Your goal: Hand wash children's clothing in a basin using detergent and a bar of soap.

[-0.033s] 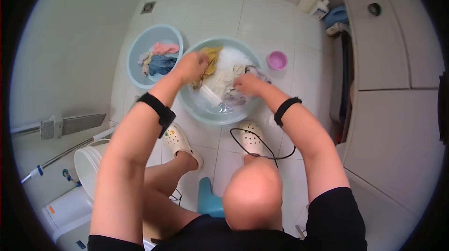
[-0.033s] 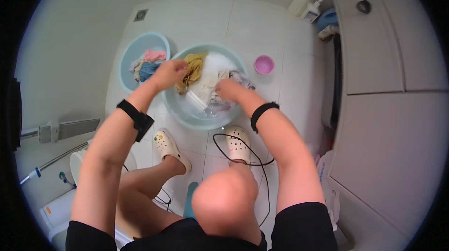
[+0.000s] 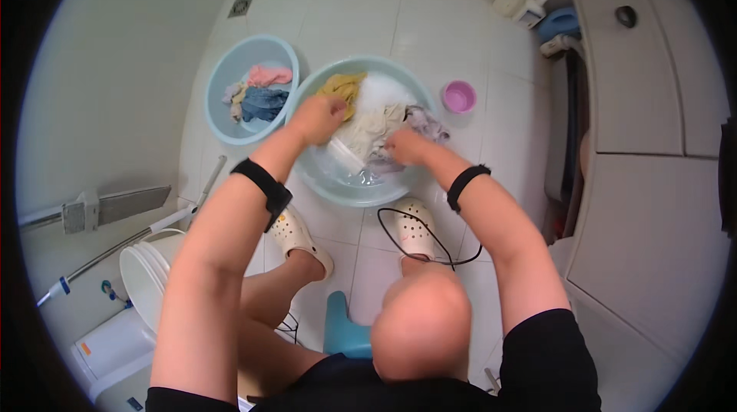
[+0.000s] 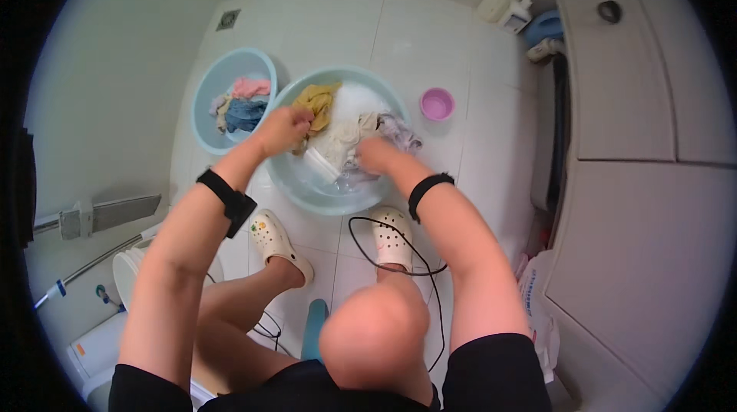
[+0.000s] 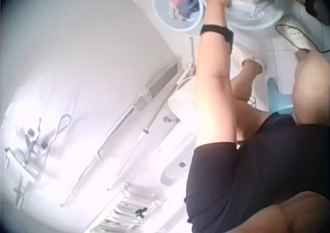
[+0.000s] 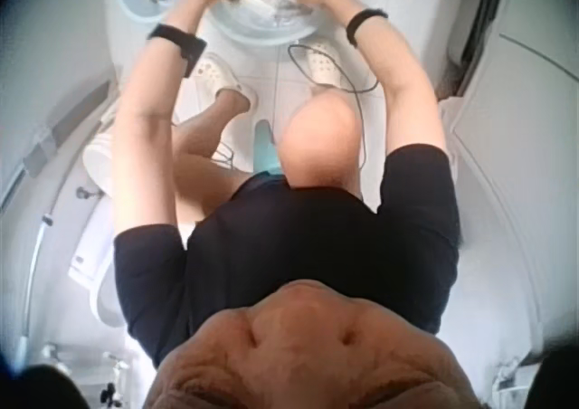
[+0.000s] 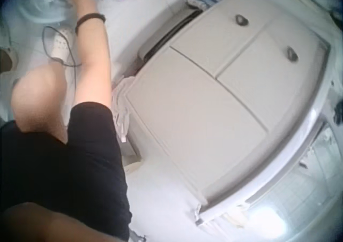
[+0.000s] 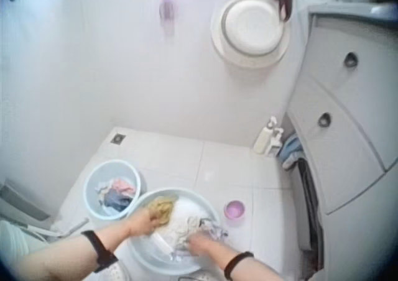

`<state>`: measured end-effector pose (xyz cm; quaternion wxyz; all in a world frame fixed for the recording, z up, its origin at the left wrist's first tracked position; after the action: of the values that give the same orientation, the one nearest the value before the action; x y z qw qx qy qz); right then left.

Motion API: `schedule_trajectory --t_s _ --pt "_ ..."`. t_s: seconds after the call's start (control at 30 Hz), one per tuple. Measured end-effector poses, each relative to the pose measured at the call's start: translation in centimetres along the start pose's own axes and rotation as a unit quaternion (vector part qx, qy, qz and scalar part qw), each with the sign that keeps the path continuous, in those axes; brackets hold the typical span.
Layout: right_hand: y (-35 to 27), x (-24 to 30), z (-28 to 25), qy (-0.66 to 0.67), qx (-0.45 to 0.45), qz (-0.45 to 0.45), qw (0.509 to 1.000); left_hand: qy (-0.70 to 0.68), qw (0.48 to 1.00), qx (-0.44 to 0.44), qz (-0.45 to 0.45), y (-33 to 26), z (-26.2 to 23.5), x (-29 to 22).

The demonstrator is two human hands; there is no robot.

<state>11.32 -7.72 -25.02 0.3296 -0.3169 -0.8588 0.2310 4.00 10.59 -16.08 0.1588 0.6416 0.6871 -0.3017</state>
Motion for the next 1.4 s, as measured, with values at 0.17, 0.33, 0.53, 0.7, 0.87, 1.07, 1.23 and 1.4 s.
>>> schedule_trajectory --t_s 0.17,0.33,0.53,0.7,0.87,1.07,1.23,1.4 --pt "2.3 -1.5 6.9 -0.029 -0.114 0.129 0.985 -0.073 0.995 0.041 -0.047 -1.5 10.6 4.2" --pt "1.7 -1.9 5.2 0.169 -0.029 0.111 0.979 -0.078 0.994 0.031 -0.069 -3.2 14.2 5.4" --pt "-2.0 -1.2 -0.6 0.454 -0.012 0.01 0.891 -0.251 0.963 -0.049 -0.085 -3.1 13.3 2.9" --pt "-4.2 1.6 -6.7 0.498 -0.009 -0.006 0.867 -0.275 0.951 -0.134 0.043 -1.5 9.7 -0.2" --pt "-3.3 3.4 -10.2 0.412 -0.085 -0.029 0.907 -0.516 0.845 -0.141 -0.004 -1.0 6.5 0.2" --pt "0.2 3.8 -10.8 0.356 -0.101 -0.053 0.928 -0.552 0.832 -0.03 -0.041 -1.1 4.0 -0.6" --pt "-0.5 2.4 -8.2 0.32 -0.266 0.035 0.908 -0.726 0.672 -0.066 -0.129 -1.5 5.8 0.8" --pt "-2.2 1.1 -4.1 0.498 0.117 0.175 0.841 -0.793 0.585 -0.078 -0.149 -1.6 5.1 0.0"
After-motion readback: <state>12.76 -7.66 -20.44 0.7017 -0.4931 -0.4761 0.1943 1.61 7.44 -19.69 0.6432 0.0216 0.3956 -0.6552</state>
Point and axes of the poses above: each hand's wrist, its own y-axis towards the middle knuckle, its own z-axis out of the palm, x = y × z, the point moved 2 cm from there along y, towards the middle knuckle, and after that the axes turned 14 degrees about z, right-handed, at the moved point
